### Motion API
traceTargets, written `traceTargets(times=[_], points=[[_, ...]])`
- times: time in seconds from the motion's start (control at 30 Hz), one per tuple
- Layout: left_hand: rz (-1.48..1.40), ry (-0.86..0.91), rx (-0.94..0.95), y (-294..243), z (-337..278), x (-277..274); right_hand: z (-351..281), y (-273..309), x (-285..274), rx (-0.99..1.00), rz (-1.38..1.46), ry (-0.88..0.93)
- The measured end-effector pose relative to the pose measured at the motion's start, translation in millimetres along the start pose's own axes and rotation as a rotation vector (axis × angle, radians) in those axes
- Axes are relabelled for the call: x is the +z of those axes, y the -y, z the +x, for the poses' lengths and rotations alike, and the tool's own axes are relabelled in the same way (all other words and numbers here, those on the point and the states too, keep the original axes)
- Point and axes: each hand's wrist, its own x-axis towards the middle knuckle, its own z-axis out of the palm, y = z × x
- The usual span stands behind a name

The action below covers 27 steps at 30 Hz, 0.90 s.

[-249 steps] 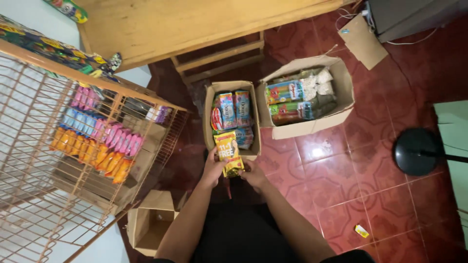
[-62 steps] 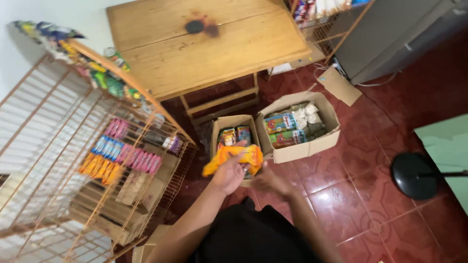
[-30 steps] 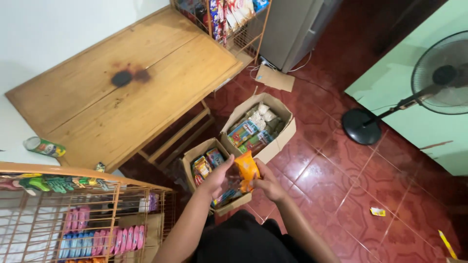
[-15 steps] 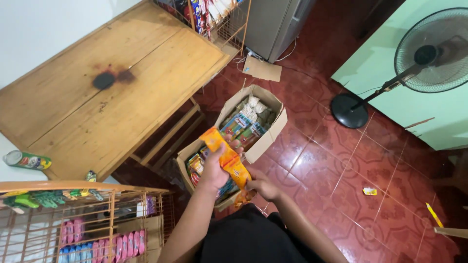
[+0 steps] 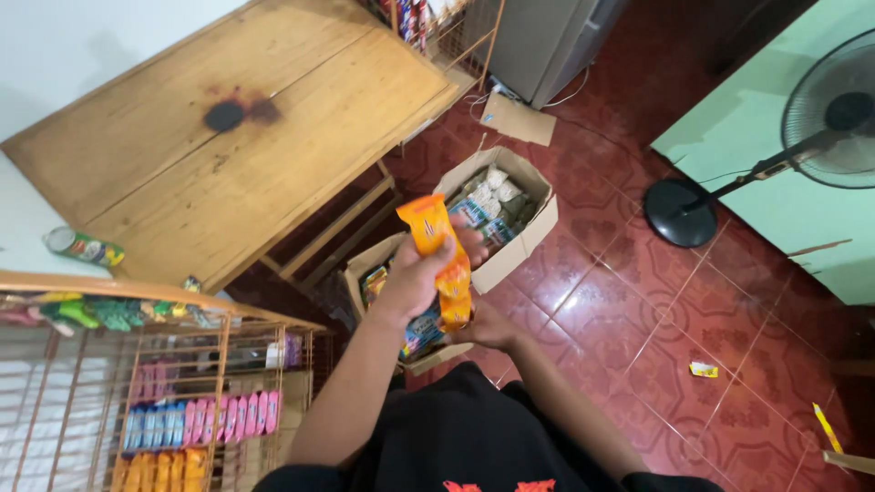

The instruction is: Restocking detergent sachets and snacks from cardboard boxes onto shelves and into a cart.

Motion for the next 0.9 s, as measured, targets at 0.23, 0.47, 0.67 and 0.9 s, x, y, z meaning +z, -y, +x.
traceTargets(times=[0.23, 0.47, 0.67, 0.9], points=[[0.138, -0.04, 0.14, -38.4, 9.5, 10.7, 8.4, -44.4, -11.7, 0.051, 0.063, 0.017], [0.151, -0.062, 0.194, -57.5, 6.0, 11.5, 5.9, -42.8, -9.4, -0.025, 0.02, 0.076], [0.014, -0.172, 0.241, -62.3, -2.6, -25.1, -10.7, -40.8, -26.6, 0.015, 0.021, -0.106], [-0.011, -0.323, 0.327, -50.5, -7.5, -83.0, -27.7, 16.9, -37.3, -0.045, -0.08, -0.188]])
